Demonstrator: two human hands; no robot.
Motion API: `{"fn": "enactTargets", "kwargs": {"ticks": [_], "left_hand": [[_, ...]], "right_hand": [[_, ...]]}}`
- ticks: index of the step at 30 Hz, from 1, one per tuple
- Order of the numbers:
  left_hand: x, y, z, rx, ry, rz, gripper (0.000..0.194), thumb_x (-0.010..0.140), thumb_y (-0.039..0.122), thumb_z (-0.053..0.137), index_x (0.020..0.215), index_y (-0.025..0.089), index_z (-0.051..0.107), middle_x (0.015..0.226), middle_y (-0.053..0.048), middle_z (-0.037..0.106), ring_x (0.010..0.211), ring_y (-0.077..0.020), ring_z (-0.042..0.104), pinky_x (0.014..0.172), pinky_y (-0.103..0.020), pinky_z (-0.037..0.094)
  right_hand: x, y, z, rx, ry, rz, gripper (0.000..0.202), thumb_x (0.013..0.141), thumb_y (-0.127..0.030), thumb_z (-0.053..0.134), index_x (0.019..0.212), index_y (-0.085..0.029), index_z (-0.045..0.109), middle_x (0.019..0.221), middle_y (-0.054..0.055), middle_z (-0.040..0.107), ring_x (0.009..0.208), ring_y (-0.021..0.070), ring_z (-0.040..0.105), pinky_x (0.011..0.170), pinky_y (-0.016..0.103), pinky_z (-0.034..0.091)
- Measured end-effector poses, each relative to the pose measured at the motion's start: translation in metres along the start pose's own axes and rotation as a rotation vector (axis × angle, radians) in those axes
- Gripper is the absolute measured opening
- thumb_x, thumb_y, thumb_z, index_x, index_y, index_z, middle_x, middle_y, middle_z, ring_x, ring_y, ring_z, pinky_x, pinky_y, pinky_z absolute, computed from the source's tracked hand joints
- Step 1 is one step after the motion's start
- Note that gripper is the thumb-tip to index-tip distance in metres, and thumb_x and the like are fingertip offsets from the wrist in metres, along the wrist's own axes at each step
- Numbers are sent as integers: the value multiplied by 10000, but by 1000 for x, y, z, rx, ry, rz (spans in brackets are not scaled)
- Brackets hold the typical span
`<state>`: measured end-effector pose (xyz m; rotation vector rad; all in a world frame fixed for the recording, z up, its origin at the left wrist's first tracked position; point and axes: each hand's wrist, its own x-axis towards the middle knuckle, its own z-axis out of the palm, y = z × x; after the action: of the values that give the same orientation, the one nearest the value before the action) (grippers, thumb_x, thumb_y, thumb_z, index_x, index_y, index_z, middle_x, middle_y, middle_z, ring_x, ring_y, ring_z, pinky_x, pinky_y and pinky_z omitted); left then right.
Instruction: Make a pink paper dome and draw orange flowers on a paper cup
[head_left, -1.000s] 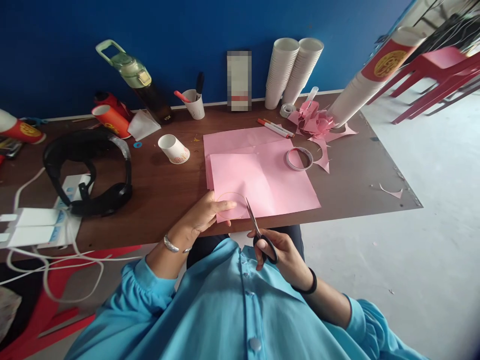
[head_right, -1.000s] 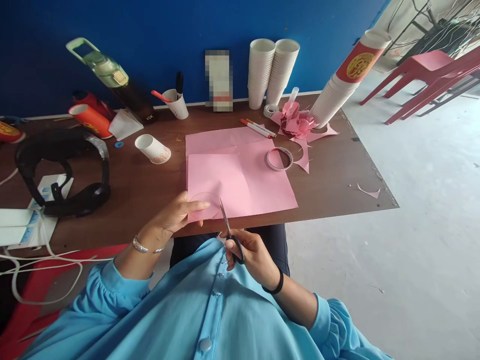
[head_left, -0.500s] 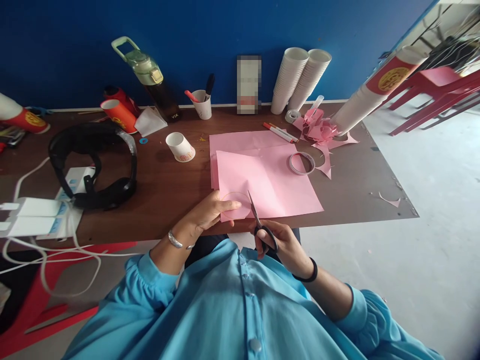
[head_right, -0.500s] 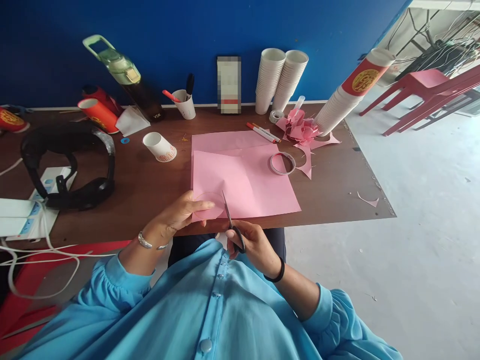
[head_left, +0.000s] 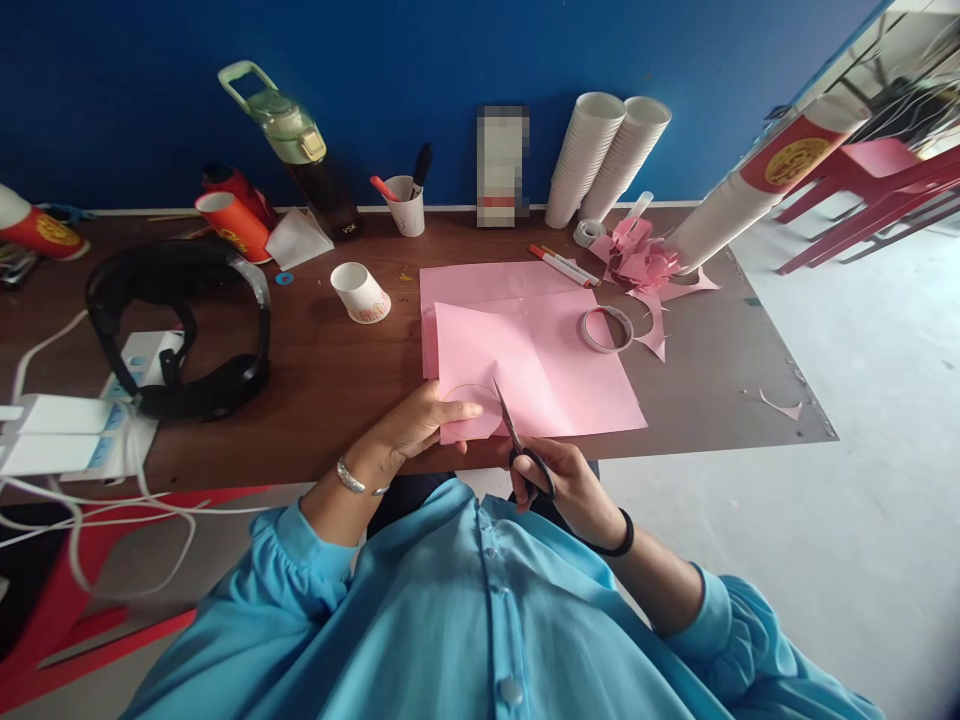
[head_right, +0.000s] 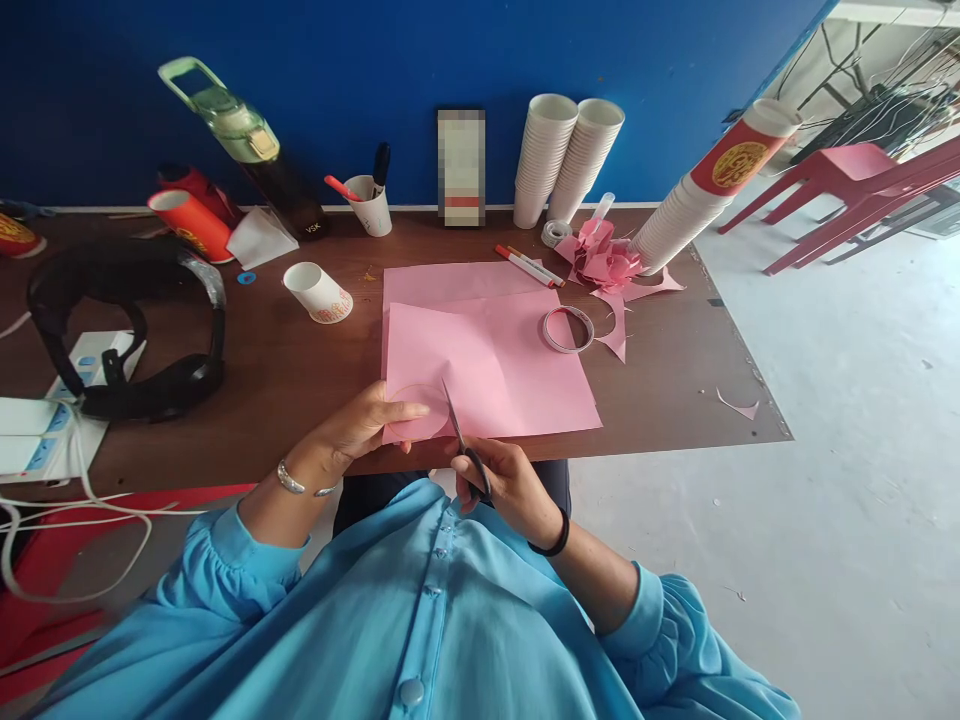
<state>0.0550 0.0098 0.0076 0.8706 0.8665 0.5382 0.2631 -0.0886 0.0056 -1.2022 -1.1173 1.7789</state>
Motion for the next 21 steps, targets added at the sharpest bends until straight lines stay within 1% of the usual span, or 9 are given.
{"fn": "enactTargets", "kwargs": {"ticks": [4, 9, 17, 21], "left_hand": [[0, 0, 0, -4, 2, -5, 394, 703, 314, 824, 1015, 108, 701, 835, -60, 712, 685, -152, 635, 439, -195, 502], [-2, 1, 0, -8, 17, -3, 363, 714, 302, 807, 1004, 112, 700, 814, -53, 712, 670, -146, 634, 444, -189, 496], [-1, 0, -2, -8, 17, -17, 342, 700, 310, 814, 946, 99, 704, 766, -51, 696, 629, -139, 616, 443, -194, 494], [-1, 1, -3, -7, 27, -33, 356, 698, 306, 814, 970, 96, 721, 792, -61, 709, 641, -145, 619, 445, -201, 487]], "right_hand": [[1, -1, -2, -21, -11, 3, 488, 903, -626, 649, 961, -143, 690, 605, -26, 603, 506, 114, 578, 539, 254, 500], [2, -1, -4, -34, -19, 21, 512, 900, -637, 642, 1013, -140, 691, 623, -29, 603, 506, 114, 579, 542, 262, 520], [5, -3, -4, -1, -21, 52, 505, 887, -636, 656, 997, -144, 687, 614, -38, 578, 497, 112, 559, 535, 272, 550], [5, -2, -5, 2, -25, 58, 509, 888, -638, 653, 1012, -146, 694, 614, -41, 570, 499, 112, 559, 535, 274, 559]]}}
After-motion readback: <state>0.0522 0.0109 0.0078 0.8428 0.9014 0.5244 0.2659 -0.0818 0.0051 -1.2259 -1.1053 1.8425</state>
